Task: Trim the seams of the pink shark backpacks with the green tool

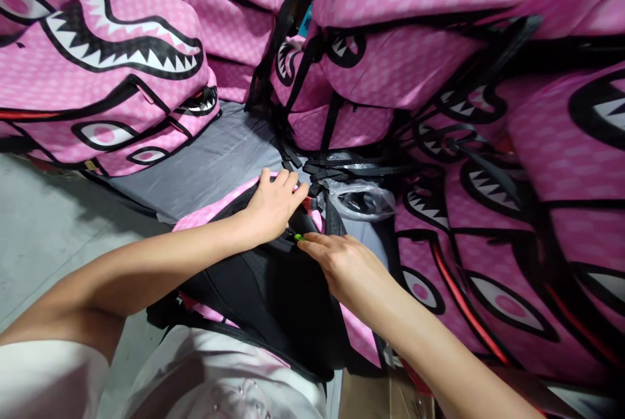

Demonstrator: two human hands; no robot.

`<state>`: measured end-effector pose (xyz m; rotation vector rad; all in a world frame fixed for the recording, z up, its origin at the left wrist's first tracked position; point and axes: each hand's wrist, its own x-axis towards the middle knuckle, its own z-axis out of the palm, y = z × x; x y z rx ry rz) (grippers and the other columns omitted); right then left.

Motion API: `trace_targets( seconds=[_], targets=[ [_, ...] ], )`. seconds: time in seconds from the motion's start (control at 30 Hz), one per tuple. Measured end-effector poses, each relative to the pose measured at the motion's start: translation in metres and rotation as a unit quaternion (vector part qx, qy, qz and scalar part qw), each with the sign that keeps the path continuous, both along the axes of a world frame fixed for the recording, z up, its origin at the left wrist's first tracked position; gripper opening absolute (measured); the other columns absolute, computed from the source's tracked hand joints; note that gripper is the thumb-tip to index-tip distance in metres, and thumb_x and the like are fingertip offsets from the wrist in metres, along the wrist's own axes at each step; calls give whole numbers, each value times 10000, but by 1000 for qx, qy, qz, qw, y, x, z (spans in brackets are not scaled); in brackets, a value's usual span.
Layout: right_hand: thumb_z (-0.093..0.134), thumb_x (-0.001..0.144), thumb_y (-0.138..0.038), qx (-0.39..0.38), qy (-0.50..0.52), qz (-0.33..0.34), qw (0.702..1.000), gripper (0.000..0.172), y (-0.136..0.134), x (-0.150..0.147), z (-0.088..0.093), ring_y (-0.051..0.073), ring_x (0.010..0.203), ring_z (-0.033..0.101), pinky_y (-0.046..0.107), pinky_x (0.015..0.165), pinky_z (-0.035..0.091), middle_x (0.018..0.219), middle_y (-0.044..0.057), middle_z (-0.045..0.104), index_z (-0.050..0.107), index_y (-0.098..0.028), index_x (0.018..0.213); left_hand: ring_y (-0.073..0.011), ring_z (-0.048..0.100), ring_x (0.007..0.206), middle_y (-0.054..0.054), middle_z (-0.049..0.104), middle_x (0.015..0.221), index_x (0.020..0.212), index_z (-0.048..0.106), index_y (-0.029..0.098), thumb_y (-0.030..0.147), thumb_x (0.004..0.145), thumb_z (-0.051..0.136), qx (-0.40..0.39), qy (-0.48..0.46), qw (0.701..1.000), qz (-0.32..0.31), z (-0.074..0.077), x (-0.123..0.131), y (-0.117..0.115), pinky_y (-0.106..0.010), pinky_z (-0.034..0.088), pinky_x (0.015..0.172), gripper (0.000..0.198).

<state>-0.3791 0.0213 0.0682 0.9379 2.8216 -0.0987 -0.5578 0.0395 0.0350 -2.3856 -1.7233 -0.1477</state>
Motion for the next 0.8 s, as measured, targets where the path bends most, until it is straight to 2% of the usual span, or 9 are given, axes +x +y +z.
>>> trace_targets(
  seconds=[0.1, 0.43, 0.8],
  targets=[
    [438, 780, 67, 8, -11, 0, 1000, 533, -1, -2, 1, 227, 987, 704, 340, 786, 521, 1257, 105, 690, 687, -170, 1188, -326, 411, 1255, -173, 456, 1440, 1435, 404, 150, 385, 807, 714, 0, -2, 1000, -1, -1, -1, 1, -523, 351, 1034, 738],
    [463, 837, 50, 1, -35, -18, 999, 471, -2, -7, 5, 228, 989, 704, 334, 784, 483, 1231, 92, 704, 681, -184, 1182, -322, 400, 1273, -172, 456, 1443, 1429, 410, 155, 337, 829, 669, -6, -10, 1000, -4, -2, -2, 0, -522, 330, 1055, 678],
    [448, 887, 20, -7, -16, -31, 999, 463, -4, -6, 3, 222, 1042, 690, 326, 835, 489, 1265, 88, 688, 662, -199, 1235, -324, 404, 1266, -167, 462, 1429, 1426, 410, 150, 393, 822, 694, -11, -8, 1000, -3, -1, -2, 0, -514, 325, 1051, 710]
  ],
)
